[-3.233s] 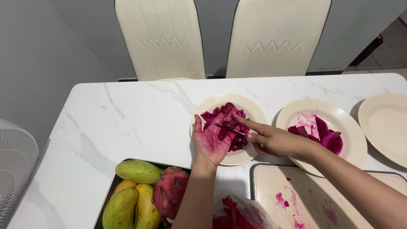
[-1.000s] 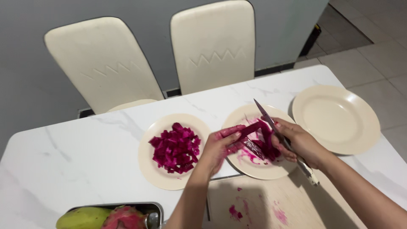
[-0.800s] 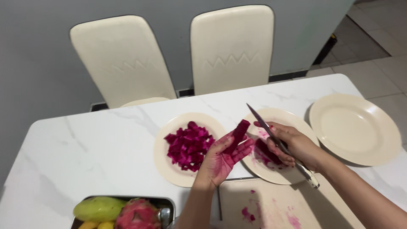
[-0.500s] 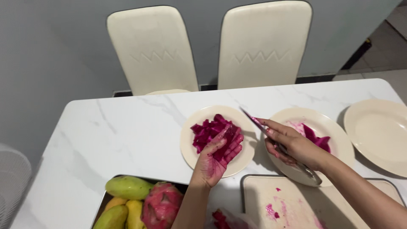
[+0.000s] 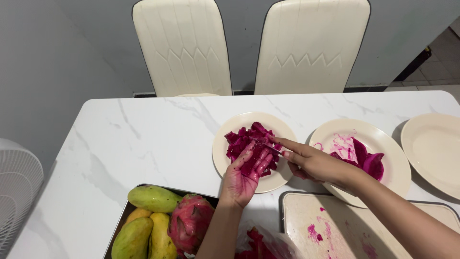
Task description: The person peels and cuts dragon fruit into pieces, placing the slices onto plates.
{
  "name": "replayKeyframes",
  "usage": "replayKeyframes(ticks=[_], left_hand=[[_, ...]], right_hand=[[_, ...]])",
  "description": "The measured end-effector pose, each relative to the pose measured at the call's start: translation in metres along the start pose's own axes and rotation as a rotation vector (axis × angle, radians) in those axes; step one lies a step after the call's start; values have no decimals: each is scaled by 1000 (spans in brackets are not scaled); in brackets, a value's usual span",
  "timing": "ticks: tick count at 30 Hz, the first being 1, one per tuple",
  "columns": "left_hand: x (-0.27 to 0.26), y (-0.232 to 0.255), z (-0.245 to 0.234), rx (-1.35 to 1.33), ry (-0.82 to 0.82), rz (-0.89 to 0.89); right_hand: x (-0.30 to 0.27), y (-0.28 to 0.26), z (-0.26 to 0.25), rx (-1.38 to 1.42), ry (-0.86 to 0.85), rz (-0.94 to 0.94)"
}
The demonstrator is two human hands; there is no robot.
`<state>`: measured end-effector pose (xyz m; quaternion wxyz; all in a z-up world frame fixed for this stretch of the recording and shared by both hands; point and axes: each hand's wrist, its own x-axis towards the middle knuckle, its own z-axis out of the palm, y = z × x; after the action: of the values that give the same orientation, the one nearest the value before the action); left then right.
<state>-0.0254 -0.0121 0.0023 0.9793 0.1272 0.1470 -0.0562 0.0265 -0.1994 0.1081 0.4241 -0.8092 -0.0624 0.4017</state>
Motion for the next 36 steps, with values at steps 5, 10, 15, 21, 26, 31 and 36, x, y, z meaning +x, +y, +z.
replayKeyframes(ticks=[5,10,15,21,26,31,36], left_hand=[[-2,3,-5,-14,8,33],[-1,9,-9,-10,-16,32],[2,7,-4,27,-76,29],[2,9,0,-32,0,44],[5,9,2,-42,-103,23],[4,7,6,-79,-68,53],[6,5,10,-143,-153,45]], right_hand=[[3,-4,5,-10,0,9],[4,0,8,-17,-5,60],[20,12,9,-31,-8,-11],[7,0,5,7,-59,24],[6,-4,5,-107,-11,79],[10,-1,3,-22,-29,58],[12,9,3,-81,-43,-19]])
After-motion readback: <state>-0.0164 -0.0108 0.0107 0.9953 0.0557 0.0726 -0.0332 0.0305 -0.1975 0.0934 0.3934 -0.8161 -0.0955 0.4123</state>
